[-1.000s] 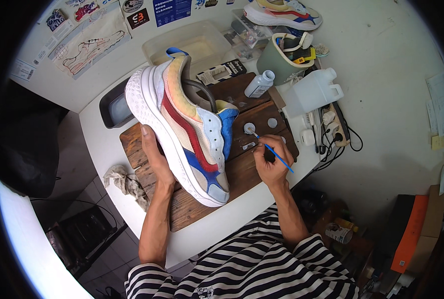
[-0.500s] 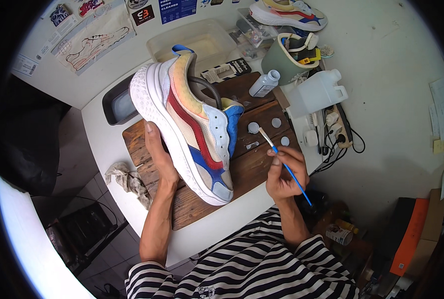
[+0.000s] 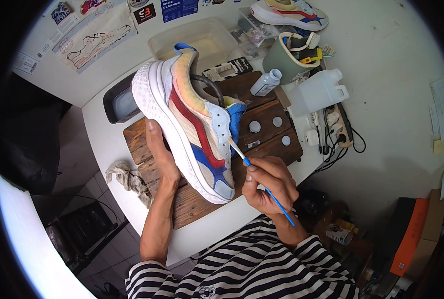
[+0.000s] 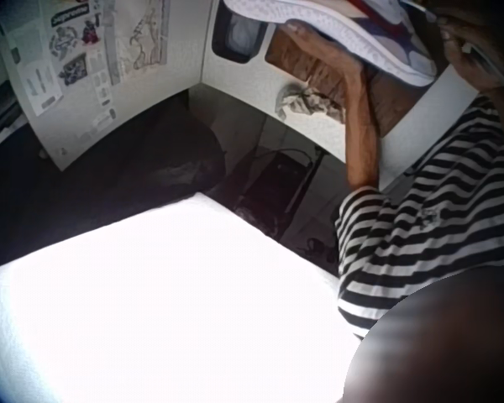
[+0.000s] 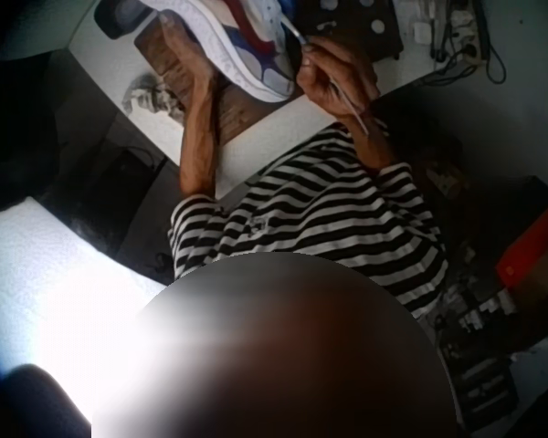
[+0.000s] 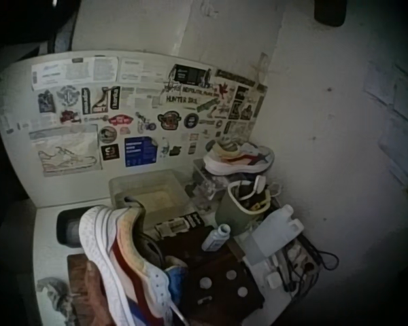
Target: Painting the white section of a multi-colored sneaker using a small paintbrush.
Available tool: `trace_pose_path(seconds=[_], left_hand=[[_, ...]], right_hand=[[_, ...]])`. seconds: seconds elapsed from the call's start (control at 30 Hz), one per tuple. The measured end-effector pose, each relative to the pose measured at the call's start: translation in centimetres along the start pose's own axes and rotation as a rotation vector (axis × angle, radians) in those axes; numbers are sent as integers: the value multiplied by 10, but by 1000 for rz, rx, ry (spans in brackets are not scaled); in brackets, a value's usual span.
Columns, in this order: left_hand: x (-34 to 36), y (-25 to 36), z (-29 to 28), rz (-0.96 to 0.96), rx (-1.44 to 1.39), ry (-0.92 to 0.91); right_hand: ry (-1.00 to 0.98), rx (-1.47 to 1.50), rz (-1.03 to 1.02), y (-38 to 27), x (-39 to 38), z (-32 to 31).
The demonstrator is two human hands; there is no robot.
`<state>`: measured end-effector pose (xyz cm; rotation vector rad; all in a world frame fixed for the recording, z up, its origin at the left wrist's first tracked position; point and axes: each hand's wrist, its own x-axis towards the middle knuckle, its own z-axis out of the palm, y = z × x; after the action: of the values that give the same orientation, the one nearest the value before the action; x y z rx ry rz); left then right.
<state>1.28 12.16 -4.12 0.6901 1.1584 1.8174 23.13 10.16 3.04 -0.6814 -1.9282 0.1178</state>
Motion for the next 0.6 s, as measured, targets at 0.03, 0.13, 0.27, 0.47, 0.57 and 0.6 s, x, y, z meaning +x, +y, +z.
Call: trace_pose_path(seconds=[0.03, 0.13, 0.27, 0.47, 0.57, 0.6], left_hand=[[0, 0, 0, 19, 24, 3], [1, 0, 0, 17, 21, -8], [0, 2, 1, -24, -10, -5], [2, -4, -4, -9, 10, -7], [2, -3, -3, -12, 14, -12], [1, -1, 0, -1, 12, -8]], right_hand=[[-1, 1, 0, 0, -2, 1], [46, 11, 25, 0, -5, 1], [19, -12, -6, 1, 1, 0], [17, -14, -6, 1, 3, -1], [11, -12, -14, 1, 2, -1], [14, -8, -16, 1, 2, -1]])
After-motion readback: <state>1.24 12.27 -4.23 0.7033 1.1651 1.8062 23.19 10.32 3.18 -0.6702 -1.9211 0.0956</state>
